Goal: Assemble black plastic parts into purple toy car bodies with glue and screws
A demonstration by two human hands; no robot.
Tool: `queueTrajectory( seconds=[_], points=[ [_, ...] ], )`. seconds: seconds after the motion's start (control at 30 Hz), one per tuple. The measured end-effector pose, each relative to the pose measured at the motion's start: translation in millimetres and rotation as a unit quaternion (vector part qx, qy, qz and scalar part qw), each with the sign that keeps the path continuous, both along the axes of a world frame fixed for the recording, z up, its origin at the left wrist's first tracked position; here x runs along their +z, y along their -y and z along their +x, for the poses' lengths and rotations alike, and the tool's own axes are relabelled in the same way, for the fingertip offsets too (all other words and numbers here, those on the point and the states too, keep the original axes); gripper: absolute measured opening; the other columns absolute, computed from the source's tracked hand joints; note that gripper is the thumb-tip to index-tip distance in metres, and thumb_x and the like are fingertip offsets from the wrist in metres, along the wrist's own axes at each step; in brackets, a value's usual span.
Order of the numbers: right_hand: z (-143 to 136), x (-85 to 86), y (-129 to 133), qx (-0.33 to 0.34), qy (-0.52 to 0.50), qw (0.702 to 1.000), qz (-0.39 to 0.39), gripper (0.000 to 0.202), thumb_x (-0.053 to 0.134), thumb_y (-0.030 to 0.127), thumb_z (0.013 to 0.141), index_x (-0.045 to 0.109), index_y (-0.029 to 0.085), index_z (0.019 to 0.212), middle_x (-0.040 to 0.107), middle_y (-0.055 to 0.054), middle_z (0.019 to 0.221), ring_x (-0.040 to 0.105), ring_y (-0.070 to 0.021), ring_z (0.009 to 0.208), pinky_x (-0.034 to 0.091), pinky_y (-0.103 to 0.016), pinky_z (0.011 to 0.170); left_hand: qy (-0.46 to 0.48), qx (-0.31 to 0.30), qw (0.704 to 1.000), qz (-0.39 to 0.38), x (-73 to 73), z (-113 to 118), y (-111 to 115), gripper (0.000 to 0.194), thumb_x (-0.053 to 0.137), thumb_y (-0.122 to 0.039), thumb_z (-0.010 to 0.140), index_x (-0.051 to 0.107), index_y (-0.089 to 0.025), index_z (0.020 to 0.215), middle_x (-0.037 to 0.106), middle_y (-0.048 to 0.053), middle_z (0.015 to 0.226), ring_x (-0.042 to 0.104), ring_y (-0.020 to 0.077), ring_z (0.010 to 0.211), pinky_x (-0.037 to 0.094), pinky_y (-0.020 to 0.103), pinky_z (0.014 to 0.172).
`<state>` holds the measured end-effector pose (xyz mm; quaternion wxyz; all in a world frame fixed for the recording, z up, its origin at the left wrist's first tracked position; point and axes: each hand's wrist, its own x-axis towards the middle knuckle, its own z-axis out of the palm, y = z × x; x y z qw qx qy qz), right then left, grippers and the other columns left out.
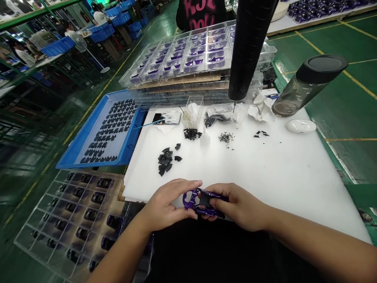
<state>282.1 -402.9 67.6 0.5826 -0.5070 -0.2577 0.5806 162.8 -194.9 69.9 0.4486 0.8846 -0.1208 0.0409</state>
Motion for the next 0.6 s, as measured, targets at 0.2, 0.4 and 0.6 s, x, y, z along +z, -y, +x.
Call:
queueTrajectory(
  seconds=[0.2, 0.4, 0.6],
  points=[
    [-2, -4.1, 1, -0.009, -0.07, 0.997, -0.026, 0.02, 0.055, 0.025, 0.092, 0.068, 0.013, 0.102, 0.073, -0.006, 0.085, 0.068, -0.0171, 0.077, 0.055, -0.033, 0.077, -0.018, 0.015, 1.0, 0.006, -0.2, -1, 2, 0.073, 0.079, -0.037, 0.072, 0.048, -0.031, 0.138, 0.065, 0.006, 0.128, 0.063, 0.0208, 0.112, 0.051, 0.03, 0.096],
    [-4, -4.8, -1, -0.038, -0.046, 0.997, -0.053, 0.026, 0.063, 0.039, 0.087, 0.066, 0.013, 0.088, 0.072, -0.005, 0.075, 0.068, -0.0168, 0.068, 0.056, -0.032, 0.069, -0.018, 0.015, 1.0, 0.004, 1.4, 1, 7, 0.073, 0.079, -0.036, 0.072, 0.047, -0.031, 0.138, 0.064, 0.006, 0.129, 0.063, 0.0222, 0.115, 0.051, 0.032, 0.099],
    [-8, 0.3, 0, -0.07, -0.013, 0.996, -0.047, 0.027, 0.063, 0.041, 0.086, 0.066, 0.015, 0.079, 0.069, -0.003, 0.068, 0.066, -0.0158, 0.062, 0.055, -0.03, 0.064, -0.016, 0.001, 1.0, 0.004, 5.7, 3, 11, 0.073, 0.079, -0.035, 0.073, 0.046, -0.031, 0.139, 0.064, 0.006, 0.13, 0.063, 0.0221, 0.115, 0.051, 0.033, 0.099]
  ],
)
